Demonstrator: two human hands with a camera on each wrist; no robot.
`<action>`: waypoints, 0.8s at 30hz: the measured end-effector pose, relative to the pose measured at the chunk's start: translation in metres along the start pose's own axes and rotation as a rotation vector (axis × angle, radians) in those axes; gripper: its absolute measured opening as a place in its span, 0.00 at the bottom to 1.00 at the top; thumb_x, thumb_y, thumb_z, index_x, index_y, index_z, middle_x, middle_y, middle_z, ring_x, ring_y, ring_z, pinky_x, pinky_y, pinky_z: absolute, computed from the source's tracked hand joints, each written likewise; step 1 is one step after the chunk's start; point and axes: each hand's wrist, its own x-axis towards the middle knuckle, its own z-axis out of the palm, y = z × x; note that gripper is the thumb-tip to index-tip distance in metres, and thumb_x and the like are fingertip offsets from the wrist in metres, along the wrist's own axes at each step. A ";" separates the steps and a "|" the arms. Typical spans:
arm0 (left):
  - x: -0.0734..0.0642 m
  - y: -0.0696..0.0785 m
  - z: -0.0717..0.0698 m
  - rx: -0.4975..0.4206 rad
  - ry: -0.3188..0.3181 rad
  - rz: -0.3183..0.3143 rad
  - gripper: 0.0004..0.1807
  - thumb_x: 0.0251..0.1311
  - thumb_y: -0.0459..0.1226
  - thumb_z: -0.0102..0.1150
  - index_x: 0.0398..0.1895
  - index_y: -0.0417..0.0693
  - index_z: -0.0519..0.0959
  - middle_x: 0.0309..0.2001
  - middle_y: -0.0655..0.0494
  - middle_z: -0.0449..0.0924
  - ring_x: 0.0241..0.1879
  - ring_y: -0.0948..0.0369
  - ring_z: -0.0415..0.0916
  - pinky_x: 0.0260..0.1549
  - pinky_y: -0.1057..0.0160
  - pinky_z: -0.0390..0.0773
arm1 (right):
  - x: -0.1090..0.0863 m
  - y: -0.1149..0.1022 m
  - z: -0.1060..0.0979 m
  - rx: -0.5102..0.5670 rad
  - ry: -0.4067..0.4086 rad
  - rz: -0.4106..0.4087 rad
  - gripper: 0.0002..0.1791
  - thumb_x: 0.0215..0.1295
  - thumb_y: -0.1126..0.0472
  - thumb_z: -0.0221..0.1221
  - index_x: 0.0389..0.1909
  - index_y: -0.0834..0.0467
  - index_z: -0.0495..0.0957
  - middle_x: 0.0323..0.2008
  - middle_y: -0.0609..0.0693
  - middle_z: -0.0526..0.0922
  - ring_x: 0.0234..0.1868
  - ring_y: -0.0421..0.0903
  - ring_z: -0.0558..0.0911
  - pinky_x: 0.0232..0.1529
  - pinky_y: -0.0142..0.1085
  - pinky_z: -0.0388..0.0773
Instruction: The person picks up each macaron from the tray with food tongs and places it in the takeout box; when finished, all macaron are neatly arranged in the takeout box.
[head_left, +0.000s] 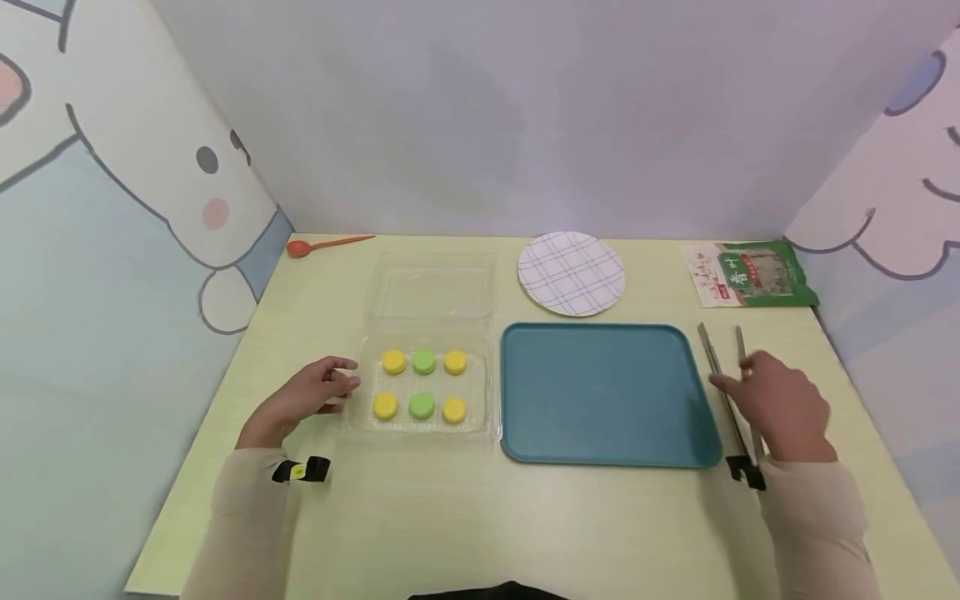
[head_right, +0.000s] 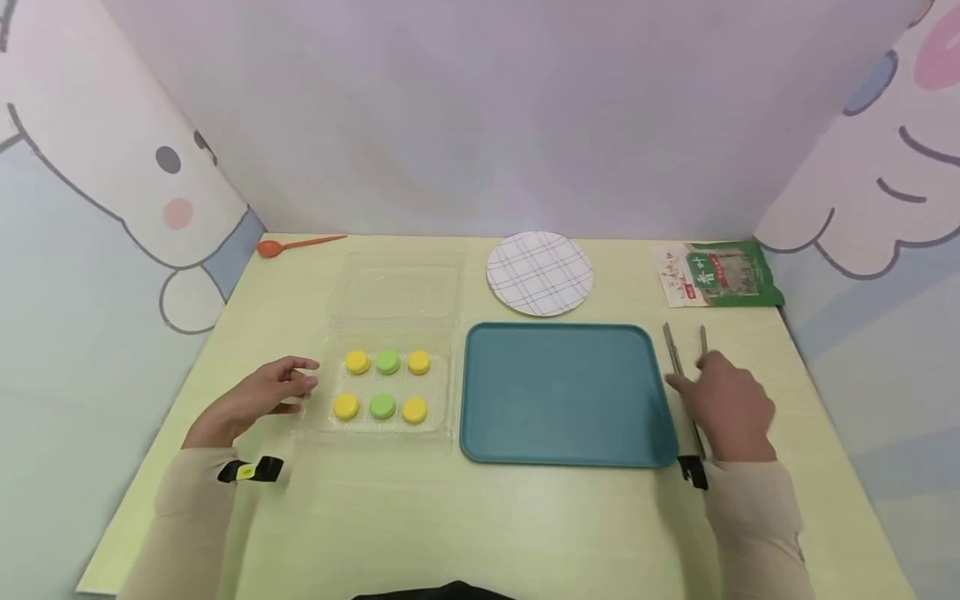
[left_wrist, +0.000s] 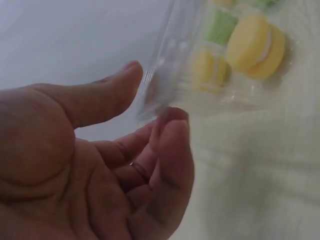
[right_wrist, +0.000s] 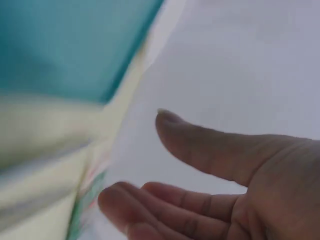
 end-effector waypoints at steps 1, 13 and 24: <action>0.001 0.002 -0.002 0.012 -0.013 0.003 0.28 0.75 0.42 0.54 0.69 0.34 0.62 0.50 0.41 0.74 0.48 0.50 0.74 0.45 0.58 0.80 | 0.002 -0.015 -0.002 0.007 0.013 -0.052 0.38 0.68 0.40 0.60 0.58 0.73 0.69 0.50 0.74 0.78 0.39 0.67 0.81 0.27 0.51 0.75; 0.033 0.024 -0.051 0.030 -0.031 0.065 0.28 0.78 0.43 0.49 0.70 0.31 0.62 0.63 0.35 0.68 0.62 0.45 0.69 0.60 0.51 0.73 | 0.063 -0.200 0.048 0.290 -0.104 -0.544 0.17 0.71 0.50 0.61 0.49 0.59 0.82 0.44 0.55 0.85 0.39 0.50 0.84 0.42 0.47 0.79; 0.097 0.050 -0.062 -0.185 -0.059 -0.058 0.29 0.79 0.34 0.45 0.77 0.34 0.53 0.70 0.36 0.60 0.63 0.51 0.67 0.59 0.58 0.73 | 0.129 -0.271 0.076 0.705 -0.332 -0.233 0.15 0.69 0.56 0.64 0.47 0.61 0.76 0.41 0.58 0.79 0.37 0.50 0.81 0.44 0.41 0.83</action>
